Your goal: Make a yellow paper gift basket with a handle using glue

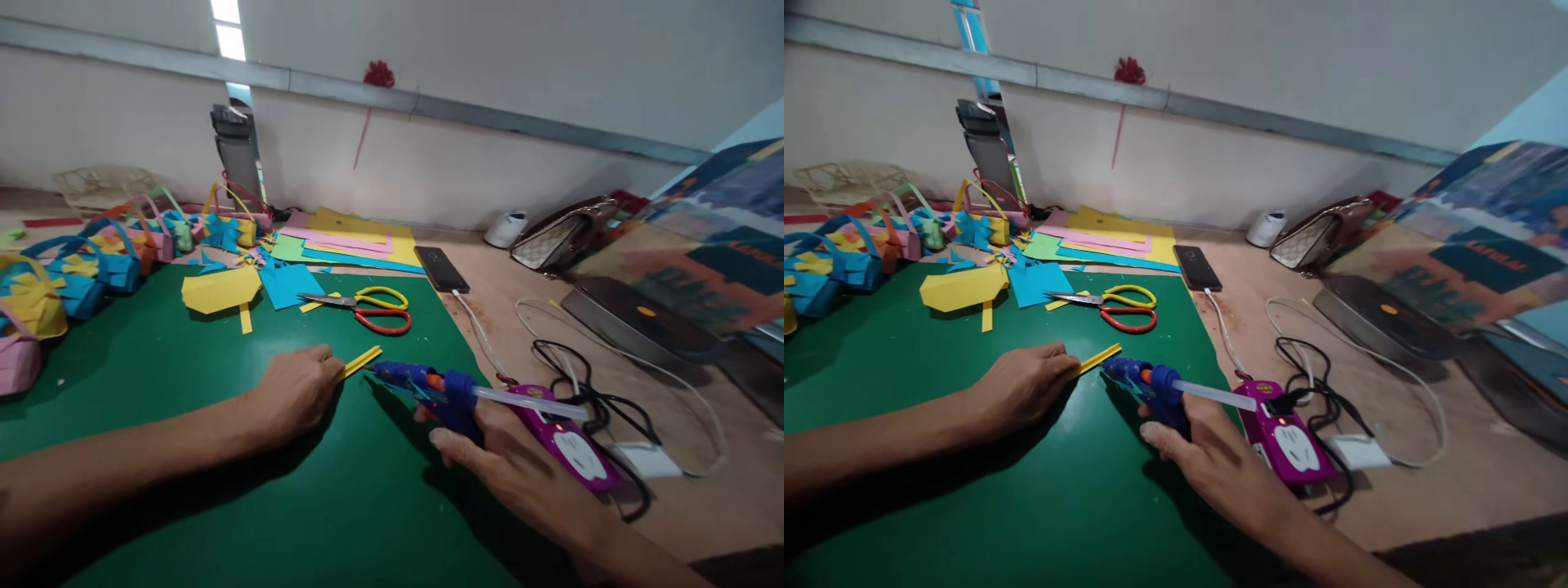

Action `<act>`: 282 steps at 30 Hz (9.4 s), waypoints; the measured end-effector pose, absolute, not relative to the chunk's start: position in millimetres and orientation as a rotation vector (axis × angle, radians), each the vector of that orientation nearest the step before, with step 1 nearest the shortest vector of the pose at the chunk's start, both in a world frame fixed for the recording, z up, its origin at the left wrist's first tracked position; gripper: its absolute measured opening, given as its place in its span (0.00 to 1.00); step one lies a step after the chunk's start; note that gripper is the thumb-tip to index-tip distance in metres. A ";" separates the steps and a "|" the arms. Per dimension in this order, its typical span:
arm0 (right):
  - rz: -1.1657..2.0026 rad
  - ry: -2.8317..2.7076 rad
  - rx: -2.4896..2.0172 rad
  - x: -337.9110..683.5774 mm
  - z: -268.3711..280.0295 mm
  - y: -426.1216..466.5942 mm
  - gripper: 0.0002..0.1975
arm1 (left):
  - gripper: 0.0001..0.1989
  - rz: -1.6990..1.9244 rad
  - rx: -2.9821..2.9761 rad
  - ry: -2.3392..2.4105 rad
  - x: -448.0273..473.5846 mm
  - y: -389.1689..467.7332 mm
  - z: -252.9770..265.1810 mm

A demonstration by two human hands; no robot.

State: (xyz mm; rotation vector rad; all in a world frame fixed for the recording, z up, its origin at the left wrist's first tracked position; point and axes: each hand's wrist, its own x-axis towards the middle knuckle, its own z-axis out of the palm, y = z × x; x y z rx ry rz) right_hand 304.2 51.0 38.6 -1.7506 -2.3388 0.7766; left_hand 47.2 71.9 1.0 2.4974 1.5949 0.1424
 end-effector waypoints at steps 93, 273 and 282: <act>0.701 -2.311 -1.611 286.6 46.2 63.5 0.14 | 0.13 0.448 2.392 1.621 43.3 60.9 -16.2; -0.336 -2.944 -1.340 176.9 60.4 141.5 0.17 | 0.13 0.398 2.395 1.707 11.1 10.9 -9.9; -0.652 -2.862 -1.361 216.1 59.9 72.5 0.12 | 0.13 0.406 2.329 1.683 4.2 6.7 -6.2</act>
